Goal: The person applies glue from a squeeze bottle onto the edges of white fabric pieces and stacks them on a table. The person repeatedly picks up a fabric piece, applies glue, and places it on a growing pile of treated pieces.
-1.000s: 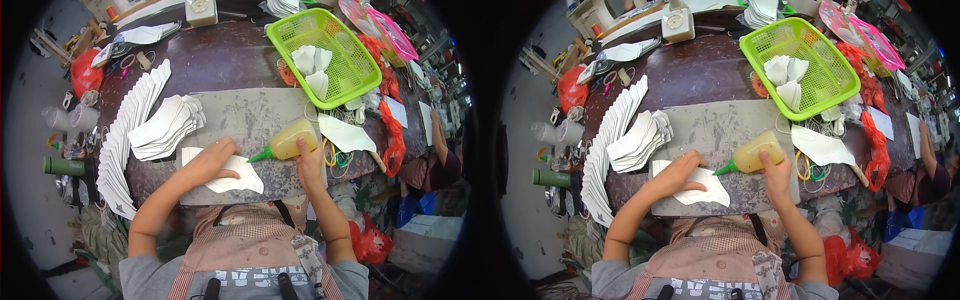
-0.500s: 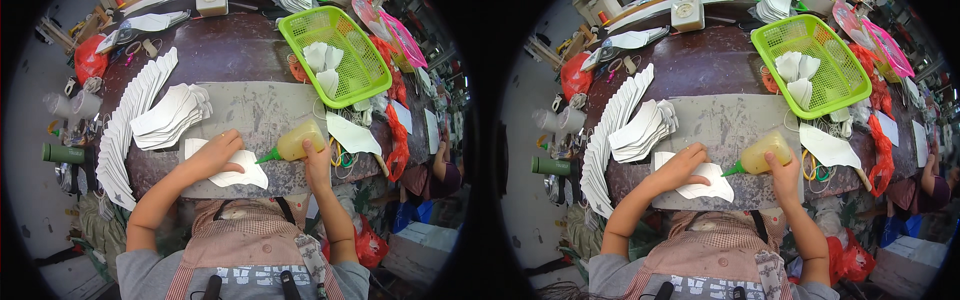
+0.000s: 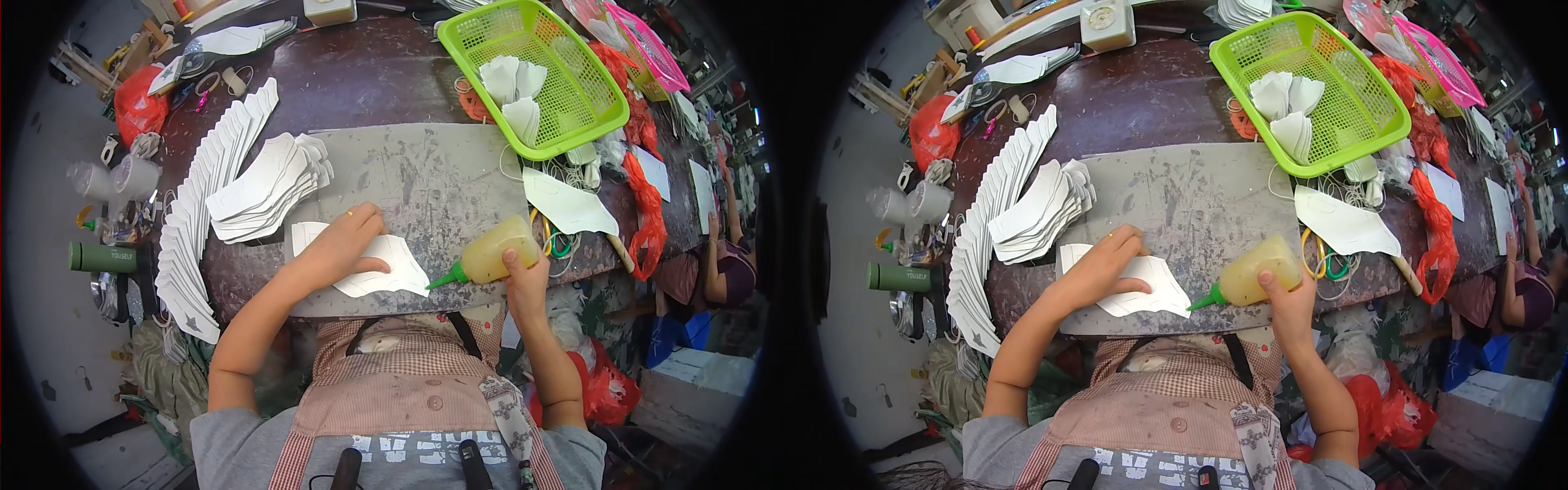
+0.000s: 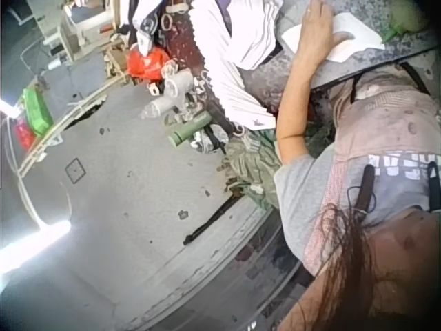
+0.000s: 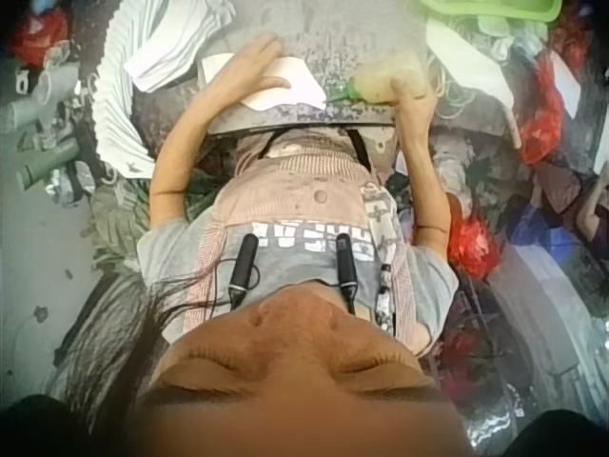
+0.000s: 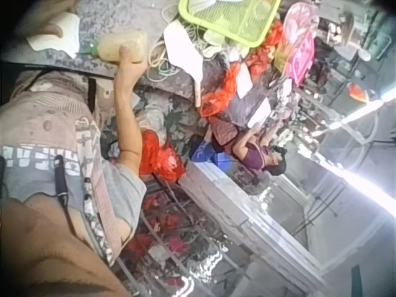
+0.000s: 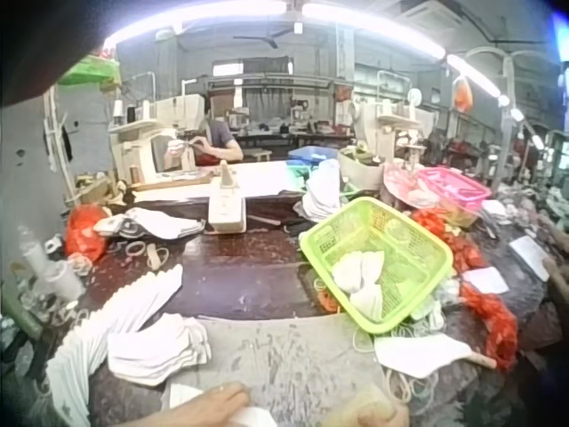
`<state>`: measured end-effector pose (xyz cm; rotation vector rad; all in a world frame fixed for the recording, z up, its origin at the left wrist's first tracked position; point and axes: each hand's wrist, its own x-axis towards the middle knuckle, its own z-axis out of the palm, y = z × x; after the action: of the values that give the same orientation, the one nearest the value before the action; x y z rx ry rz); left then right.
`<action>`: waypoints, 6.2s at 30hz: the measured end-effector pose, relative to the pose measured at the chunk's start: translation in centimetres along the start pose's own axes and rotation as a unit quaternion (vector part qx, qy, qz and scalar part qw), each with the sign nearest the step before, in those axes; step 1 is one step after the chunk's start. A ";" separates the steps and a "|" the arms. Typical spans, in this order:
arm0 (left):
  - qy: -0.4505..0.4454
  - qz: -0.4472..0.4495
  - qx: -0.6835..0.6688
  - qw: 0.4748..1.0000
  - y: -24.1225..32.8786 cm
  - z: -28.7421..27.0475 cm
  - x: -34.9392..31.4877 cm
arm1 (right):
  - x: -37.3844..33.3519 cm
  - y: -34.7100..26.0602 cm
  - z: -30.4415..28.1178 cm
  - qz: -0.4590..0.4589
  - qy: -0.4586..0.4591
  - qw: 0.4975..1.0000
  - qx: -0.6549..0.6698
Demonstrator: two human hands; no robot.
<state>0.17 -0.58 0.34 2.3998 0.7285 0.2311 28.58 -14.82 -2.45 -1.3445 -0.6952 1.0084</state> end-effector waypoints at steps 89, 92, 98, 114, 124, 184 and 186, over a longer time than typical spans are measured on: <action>0.043 0.047 0.007 0.998 -1.1 0.9 0.8 | 4.9 0.7 3.7 0.011 -0.020 0.995 0.098; 0.053 0.064 0.014 0.996 -1.2 0.9 0.9 | 4.9 0.6 3.7 0.012 -0.015 0.997 0.077; 0.051 0.068 0.024 0.996 -1.1 0.9 1.0 | 4.2 0.5 2.9 0.006 -0.024 0.998 0.053; 0.090 0.001 0.067 0.994 0.7 1.6 -0.4 | -1.9 0.4 -0.4 0.014 -0.001 1.000 0.013; 0.126 -0.058 0.101 0.985 2.2 2.4 -1.3 | -0.3 0.6 -0.5 -0.007 0.037 0.995 0.088; 0.126 0.056 -0.061 0.989 2.5 -6.9 -3.7 | 0.1 2.7 -1.3 0.014 0.019 0.944 0.330; 0.083 0.074 -0.023 0.994 0.8 -2.9 -2.4 | 0.8 2.3 0.0 0.008 0.012 0.953 0.303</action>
<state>-2.40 -0.96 3.15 2.4122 0.6118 0.5089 28.46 -14.26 -4.78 -0.8214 -0.3103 1.1006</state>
